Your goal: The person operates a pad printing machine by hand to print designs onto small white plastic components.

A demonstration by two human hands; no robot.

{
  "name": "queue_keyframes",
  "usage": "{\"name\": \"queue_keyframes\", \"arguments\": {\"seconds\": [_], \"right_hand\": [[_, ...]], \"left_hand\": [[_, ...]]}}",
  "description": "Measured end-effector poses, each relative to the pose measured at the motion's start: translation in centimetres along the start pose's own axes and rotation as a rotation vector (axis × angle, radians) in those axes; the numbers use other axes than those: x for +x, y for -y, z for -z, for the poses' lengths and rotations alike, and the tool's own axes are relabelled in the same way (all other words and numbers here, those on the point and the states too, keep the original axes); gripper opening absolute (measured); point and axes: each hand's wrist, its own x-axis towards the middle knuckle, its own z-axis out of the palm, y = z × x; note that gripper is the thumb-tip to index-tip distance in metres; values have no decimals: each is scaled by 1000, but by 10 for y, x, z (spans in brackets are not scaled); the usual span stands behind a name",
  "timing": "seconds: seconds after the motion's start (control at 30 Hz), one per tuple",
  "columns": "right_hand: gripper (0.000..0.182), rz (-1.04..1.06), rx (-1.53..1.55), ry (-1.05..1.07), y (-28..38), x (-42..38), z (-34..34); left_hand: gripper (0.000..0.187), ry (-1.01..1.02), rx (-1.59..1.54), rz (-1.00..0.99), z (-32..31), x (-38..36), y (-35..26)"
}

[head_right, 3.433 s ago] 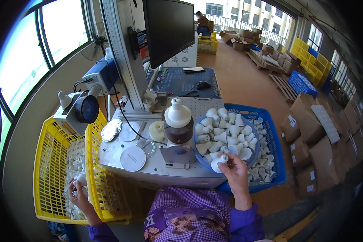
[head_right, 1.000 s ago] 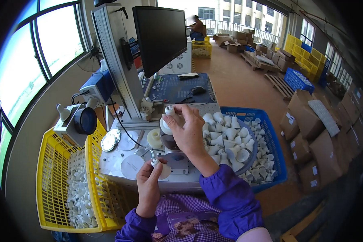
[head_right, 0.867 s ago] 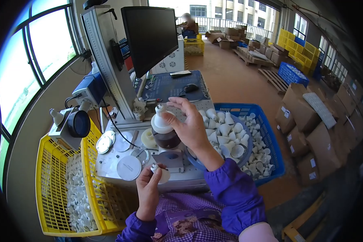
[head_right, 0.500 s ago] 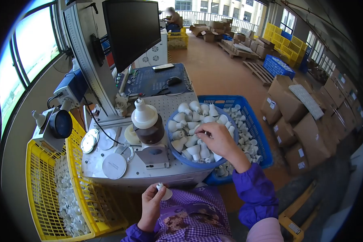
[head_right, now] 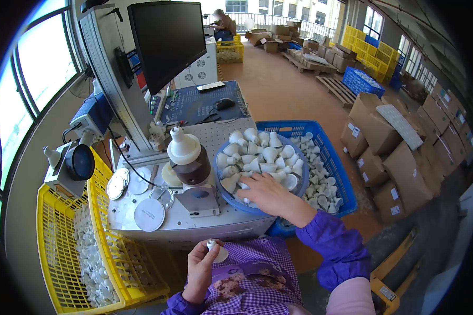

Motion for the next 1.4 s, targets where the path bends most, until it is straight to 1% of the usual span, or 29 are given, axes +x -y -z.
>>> {"name": "queue_keyframes", "arguments": {"seconds": [0.1,0.17,0.2,0.27,0.3,0.37,0.4,0.47,0.6,0.7,0.77,0.83,0.87,0.93,0.97,1.0,1.07,1.13,1.17,1.2,1.23,1.27,1.33,1.37,1.4], "right_hand": [[28,-9,-83,-38,-1,1,-1],[30,-93,168,-295,-2,1,5],[30,-87,166,-290,0,0,11],[34,-235,612,-381,5,-4,23],[34,-237,611,-382,3,-4,18],[29,-353,1149,-430,-1,-6,5],[29,-353,1149,-432,0,-7,5],[27,-345,1244,-499,3,-5,5],[29,-392,1307,-476,5,-7,3],[30,-374,1392,-533,8,-8,4],[29,-452,1424,-565,14,-7,10],[28,-462,1444,-564,16,-7,11],[27,-483,1452,-573,16,-7,11],[26,-485,1453,-590,17,-7,9],[26,-478,1448,-606,16,-7,8],[26,-471,1444,-621,16,-5,8],[26,-445,1452,-643,19,0,11],[25,-420,1455,-666,22,6,16],[25,-382,1459,-715,24,12,18],[24,-344,1462,-763,25,19,21],[24,-336,1462,-759,27,25,26],[24,-291,1433,-755,29,33,33],[24,-238,1399,-750,32,51,47],[25,-228,1363,-749,34,61,53],[27,-219,1331,-752,36,72,59]], "left_hand": [[15,-12,2,7,-1,-4,-1],[15,-25,-5,4,0,-4,-1],[15,-18,-12,4,2,-4,0],[15,-8,-17,9,3,-4,1],[15,6,-29,13,3,-3,1],[17,22,-39,17,2,-3,1],[16,22,-34,15,0,-4,0],[16,21,-28,11,-2,-5,-1],[16,30,-25,-8,-4,-5,-3],[13,29,-14,-13,-7,-5,-10],[11,14,1,-20,-8,2,-20],[9,-1,57,-230,-10,16,-36],[12,-33,65,-263,-13,21,-50],[12,-98,349,-514,-10,40,-73],[13,-135,467,-609,-12,47,-90],[15,-173,588,-701,-17,53,-109],[24,-247,694,-868,-26,69,-138],[33,-286,836,-964,-35,88,-162],[33,-293,835,-968,-41,97,-171],[35,-280,912,-960,-46,105,-178],[37,-266,989,-951,-49,112,-184],[37,-271,988,-954,-50,121,-187],[39,-175,1029,-836,-49,133,-192],[33,-171,938,-851,-48,128,-194],[33,-171,941,-856,-46,122,-196]]}}
